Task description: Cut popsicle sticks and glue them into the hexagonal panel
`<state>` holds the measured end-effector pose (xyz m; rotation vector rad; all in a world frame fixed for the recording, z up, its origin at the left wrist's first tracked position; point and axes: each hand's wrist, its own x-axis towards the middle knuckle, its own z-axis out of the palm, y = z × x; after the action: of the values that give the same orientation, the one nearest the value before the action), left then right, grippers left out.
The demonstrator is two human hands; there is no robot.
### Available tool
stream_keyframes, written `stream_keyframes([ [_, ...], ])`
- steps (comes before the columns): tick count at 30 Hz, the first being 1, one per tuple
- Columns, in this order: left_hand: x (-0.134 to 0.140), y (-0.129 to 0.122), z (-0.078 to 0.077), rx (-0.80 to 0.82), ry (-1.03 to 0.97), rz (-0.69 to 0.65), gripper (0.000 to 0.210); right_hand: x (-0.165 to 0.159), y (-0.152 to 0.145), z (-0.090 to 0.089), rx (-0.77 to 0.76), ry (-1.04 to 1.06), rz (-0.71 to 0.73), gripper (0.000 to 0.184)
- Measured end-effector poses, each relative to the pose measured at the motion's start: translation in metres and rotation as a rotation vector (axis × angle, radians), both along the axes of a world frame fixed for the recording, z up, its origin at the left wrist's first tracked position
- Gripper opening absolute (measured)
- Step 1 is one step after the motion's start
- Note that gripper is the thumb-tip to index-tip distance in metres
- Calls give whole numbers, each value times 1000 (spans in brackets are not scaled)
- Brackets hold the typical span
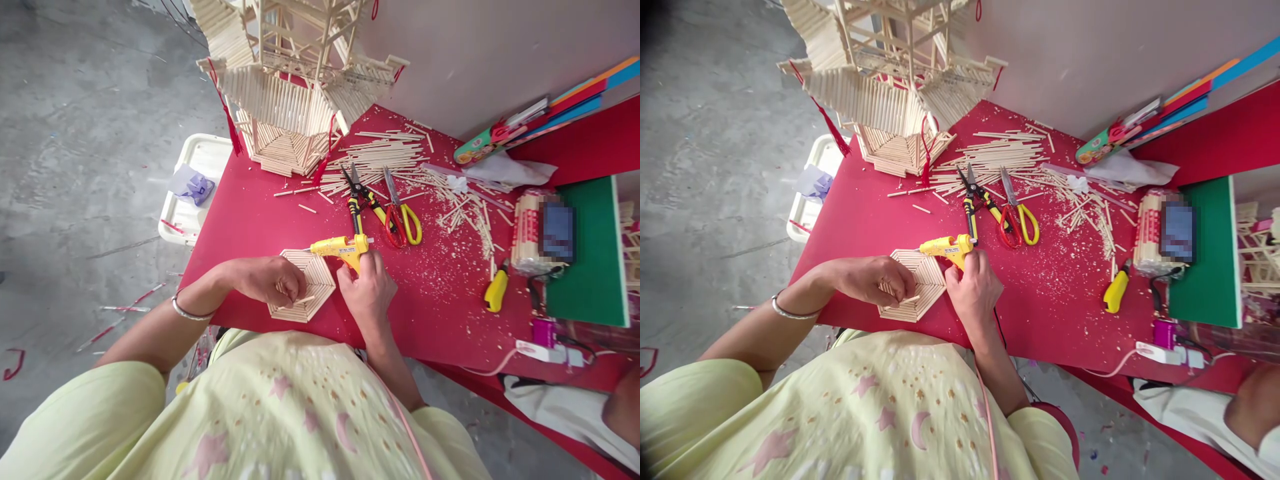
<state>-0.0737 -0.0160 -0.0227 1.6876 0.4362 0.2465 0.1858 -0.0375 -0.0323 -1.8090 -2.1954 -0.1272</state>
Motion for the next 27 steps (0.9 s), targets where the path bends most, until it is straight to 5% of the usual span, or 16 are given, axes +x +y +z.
stream_keyframes([
  [27,-1,-2,-1,-24,29,18,16,17,-7,8,64,-36,-68,21],
])
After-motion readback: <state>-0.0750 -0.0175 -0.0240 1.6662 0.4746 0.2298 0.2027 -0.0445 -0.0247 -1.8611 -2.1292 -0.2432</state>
